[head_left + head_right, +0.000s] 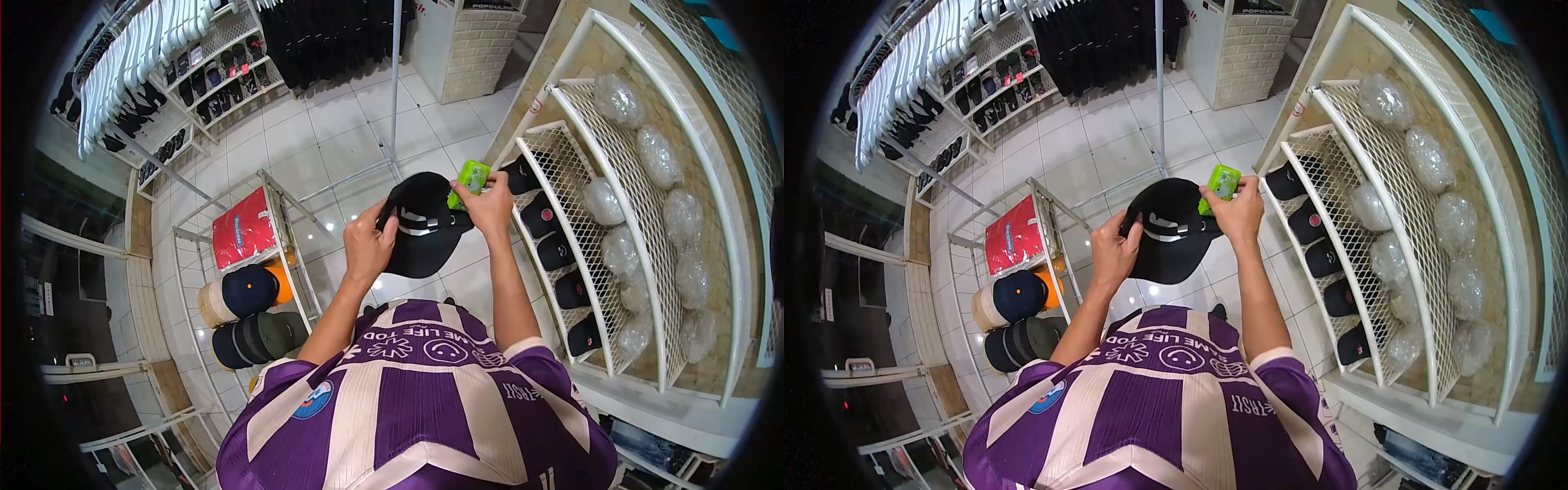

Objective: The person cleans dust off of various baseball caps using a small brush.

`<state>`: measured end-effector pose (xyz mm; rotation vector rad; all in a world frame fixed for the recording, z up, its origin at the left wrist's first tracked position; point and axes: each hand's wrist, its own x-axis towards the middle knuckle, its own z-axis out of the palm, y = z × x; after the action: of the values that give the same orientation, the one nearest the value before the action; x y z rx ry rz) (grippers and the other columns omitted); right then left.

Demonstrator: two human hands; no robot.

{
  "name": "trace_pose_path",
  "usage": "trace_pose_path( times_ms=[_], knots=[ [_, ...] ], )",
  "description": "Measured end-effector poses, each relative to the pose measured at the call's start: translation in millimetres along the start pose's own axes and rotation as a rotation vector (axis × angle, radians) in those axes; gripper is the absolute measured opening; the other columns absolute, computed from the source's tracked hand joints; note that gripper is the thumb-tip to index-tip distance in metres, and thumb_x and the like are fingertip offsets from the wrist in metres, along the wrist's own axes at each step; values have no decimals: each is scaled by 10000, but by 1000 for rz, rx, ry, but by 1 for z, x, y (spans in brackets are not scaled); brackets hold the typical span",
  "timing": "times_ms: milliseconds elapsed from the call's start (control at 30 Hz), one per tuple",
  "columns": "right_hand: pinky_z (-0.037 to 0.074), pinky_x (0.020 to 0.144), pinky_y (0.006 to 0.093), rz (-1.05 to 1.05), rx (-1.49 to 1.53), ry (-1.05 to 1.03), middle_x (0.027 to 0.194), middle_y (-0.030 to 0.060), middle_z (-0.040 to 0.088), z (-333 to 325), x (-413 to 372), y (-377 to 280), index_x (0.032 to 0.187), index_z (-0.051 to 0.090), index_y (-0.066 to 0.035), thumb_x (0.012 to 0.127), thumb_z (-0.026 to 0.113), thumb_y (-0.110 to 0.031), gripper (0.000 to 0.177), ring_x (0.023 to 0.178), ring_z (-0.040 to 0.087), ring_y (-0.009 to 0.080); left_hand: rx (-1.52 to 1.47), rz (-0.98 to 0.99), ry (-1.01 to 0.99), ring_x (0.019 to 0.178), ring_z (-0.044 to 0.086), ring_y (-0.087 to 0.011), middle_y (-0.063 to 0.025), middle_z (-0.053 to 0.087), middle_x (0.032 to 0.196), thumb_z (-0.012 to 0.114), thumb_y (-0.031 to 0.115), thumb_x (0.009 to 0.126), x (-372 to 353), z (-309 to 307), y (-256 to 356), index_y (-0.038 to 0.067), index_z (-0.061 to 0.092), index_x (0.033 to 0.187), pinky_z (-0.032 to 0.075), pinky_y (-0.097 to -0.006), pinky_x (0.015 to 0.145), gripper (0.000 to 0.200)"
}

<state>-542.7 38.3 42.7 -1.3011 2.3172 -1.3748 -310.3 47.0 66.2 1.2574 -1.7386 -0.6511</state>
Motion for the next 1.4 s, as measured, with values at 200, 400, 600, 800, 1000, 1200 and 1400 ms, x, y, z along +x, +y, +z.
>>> trace_pose_path(
  times_ms=[200, 400, 600, 800, 1000, 1200, 1400],
  knots=[
    [543, 759, 431, 10, 182, -145, 896, 184, 690, 8, -13, -24, 1042, 539, -5, 665, 927, -374, 655, 810, 691, 331, -91, 60, -11, 711, 710, -325, -214, 721, 899, 695, 99, 857, -5, 12, 6, 28, 719, 1177, 545, -357, 658, 329],
    [535, 830, 434, 151, 260, 34, 972, 180, 688, -27, 8, -14, 1102, 563, 5, 678, 928, -325, 649, 916, 690, 314, 31, -106, 183, 676, 697, -353, -233, 715, 887, 676, 135, 899, 5, 1, -12, -16, 652, 1090, 524, -426, 645, 245],
    [506, 885, 401, -124, 308, -110, 972, 148, 704, -21, -19, -26, 979, 710, -3, 691, 924, -346, 496, 981, 663, 284, -112, -263, 99, 896, 681, -361, -240, 659, 1055, 689, 133, 896, 1, 18, -18, -15, 471, 1172, 524, -404, 763, 381],
    [530, 825, 332, 221, 426, -281, 936, 132, 733, -4, -4, -7, 1009, 769, 25, 701, 904, -380, 526, 882, 695, 198, -324, -127, 55, 900, 619, -184, -203, 559, 1234, 700, 93, 909, -18, 37, 1, 2, 406, 1232, 497, -247, 641, 446],
    [539, 883, 361, -238, 112, -376, 1030, 231, 731, -71, 18, -45, 1022, 764, 27, 642, 916, -370, 571, 944, 720, 323, -845, -442, -411, 1093, 599, -205, -143, 554, 1336, 752, 281, 916, 14, -13, -13, 59, 234, 1605, 470, -320, 1001, 890],
    [545, 896, 408, -391, 106, -601, 1054, 206, 717, -49, -5, -73, 1051, 748, 43, 605, 910, -377, 634, 950, 706, 364, -917, -617, -696, 1052, 655, -162, -93, 673, 1156, 630, 44, 892, 17, 3, -18, 6, 514, 1412, 525, -286, 916, 534],
    [556, 817, 393, -429, 136, -426, 1000, 176, 669, -30, -39, -86, 1225, 686, 25, 690, 878, -346, 679, 866, 687, 328, -993, -798, -573, 911, 674, -151, -77, 659, 1082, 549, -91, 842, 6, 3, -17, 20, 518, 1391, 572, -271, 799, 561]
  ],
)
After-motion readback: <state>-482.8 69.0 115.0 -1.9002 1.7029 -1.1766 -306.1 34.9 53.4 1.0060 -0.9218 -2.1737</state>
